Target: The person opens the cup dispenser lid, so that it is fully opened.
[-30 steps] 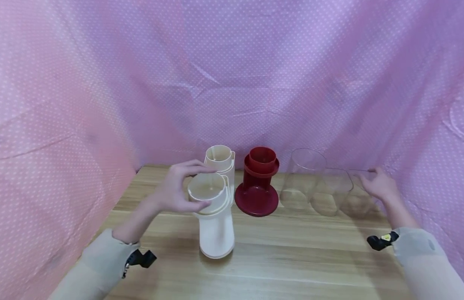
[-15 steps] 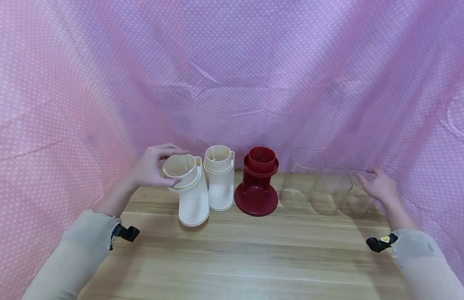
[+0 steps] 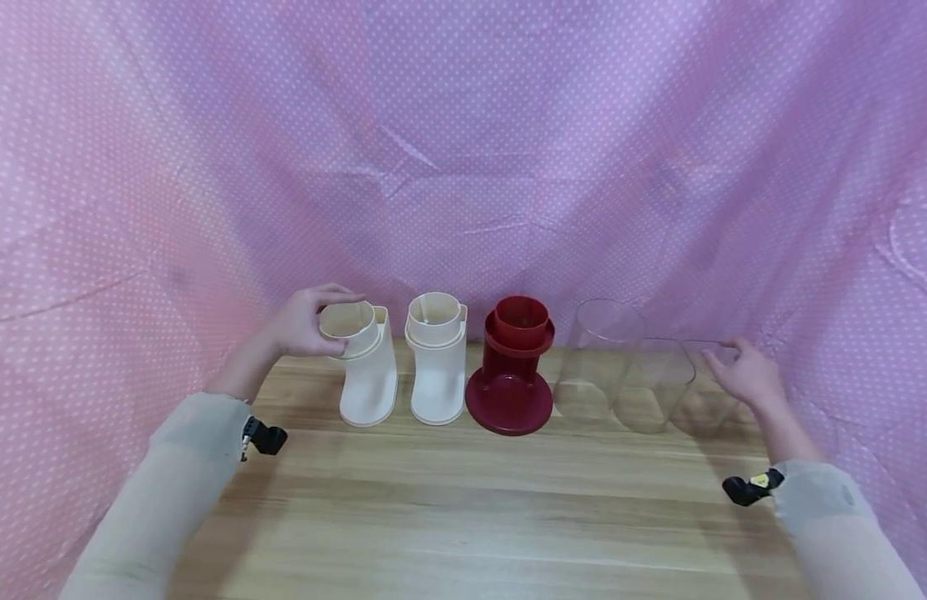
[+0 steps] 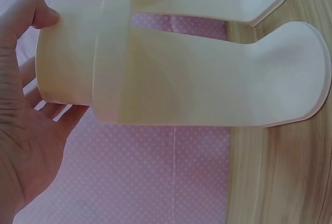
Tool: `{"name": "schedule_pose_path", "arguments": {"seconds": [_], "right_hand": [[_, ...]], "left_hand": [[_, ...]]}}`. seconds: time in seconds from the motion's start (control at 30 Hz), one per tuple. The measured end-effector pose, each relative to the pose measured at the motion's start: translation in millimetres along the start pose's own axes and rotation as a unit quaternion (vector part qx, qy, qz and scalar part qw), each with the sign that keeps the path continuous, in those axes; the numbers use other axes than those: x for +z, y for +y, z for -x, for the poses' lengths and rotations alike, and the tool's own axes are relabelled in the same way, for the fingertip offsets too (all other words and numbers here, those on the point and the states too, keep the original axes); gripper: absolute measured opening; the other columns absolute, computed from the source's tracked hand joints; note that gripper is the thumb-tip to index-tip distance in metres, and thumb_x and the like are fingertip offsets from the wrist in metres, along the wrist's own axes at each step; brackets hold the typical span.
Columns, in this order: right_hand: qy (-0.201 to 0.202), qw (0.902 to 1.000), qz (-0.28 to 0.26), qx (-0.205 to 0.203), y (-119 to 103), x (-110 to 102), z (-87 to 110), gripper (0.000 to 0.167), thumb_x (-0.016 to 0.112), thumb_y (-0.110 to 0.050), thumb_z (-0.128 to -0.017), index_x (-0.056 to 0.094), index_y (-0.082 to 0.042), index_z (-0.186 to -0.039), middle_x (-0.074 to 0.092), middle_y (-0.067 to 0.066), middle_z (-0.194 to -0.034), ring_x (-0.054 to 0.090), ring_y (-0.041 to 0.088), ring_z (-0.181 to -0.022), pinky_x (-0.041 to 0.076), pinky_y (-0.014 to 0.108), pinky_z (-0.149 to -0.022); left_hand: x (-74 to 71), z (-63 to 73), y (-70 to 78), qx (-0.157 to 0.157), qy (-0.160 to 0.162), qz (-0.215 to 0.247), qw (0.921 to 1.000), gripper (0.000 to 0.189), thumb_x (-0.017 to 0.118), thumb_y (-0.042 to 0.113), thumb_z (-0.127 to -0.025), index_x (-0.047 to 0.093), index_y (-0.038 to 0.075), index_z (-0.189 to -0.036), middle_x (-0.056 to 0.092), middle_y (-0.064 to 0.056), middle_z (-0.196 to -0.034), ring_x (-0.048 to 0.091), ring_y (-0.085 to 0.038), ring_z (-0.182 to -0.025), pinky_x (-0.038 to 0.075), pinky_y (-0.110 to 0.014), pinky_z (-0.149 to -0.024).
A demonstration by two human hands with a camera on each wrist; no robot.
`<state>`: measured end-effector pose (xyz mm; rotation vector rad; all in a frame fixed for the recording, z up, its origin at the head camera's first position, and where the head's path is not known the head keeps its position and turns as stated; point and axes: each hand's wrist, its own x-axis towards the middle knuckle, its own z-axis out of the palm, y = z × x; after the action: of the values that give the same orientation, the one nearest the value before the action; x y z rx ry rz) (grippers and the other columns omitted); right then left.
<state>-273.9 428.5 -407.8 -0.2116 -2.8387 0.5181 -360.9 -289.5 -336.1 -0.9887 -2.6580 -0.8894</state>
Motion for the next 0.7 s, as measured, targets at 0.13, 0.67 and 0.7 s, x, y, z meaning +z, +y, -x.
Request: {"name": "schedule_pose_path", "arguments": {"seconds": [0.13, 0.67, 0.7], "right_hand": [[0.003, 1.0000, -0.001, 0.002, 0, 1, 0.9, 0.062, 0.049, -0.041, -0.109, 0.048, 0.012, -0.142, 0.057, 0.050, -0.128, 0.057, 0.067, -0.113, 0.048, 0.074, -0.095], [-0.005, 0.9999, -0.010, 0.003, -15, 4, 0.1, 0.065, 0.048, -0.042, -0.109, 0.047, 0.014, -0.142, 0.057, 0.049, -0.129, 0.058, 0.066, -0.114, 0.050, 0.073, -0.094], [-0.008, 0.9999, -0.009, 0.004, -15, 4, -0.5, 0.065, 0.047, -0.042, -0.109, 0.047, 0.014, -0.143, 0.057, 0.049, -0.129, 0.057, 0.066, -0.114, 0.050, 0.074, -0.095]], "left_hand": [[1.9, -5.3, -4.4, 0.010, -0.001, 0.009, 0.9999, 0.074, 0.085, 0.012, -0.068, 0.069, 0.003, -0.139, 0.070, -0.021, -0.134, 0.064, -0.032, -0.099, 0.050, -0.040, -0.082], [-1.0, -12.0, -9.4, 0.014, -0.020, 0.033, 0.9992, 0.075, 0.079, 0.010, -0.067, 0.066, -0.004, -0.139, 0.067, -0.026, -0.136, 0.060, -0.045, -0.130, 0.046, -0.066, -0.110], [-1.3, -11.7, -9.0, 0.014, -0.021, 0.040, 0.9989, 0.076, 0.078, 0.008, -0.067, 0.065, -0.004, -0.141, 0.066, -0.027, -0.139, 0.058, -0.046, -0.132, 0.046, -0.065, -0.109]]}}
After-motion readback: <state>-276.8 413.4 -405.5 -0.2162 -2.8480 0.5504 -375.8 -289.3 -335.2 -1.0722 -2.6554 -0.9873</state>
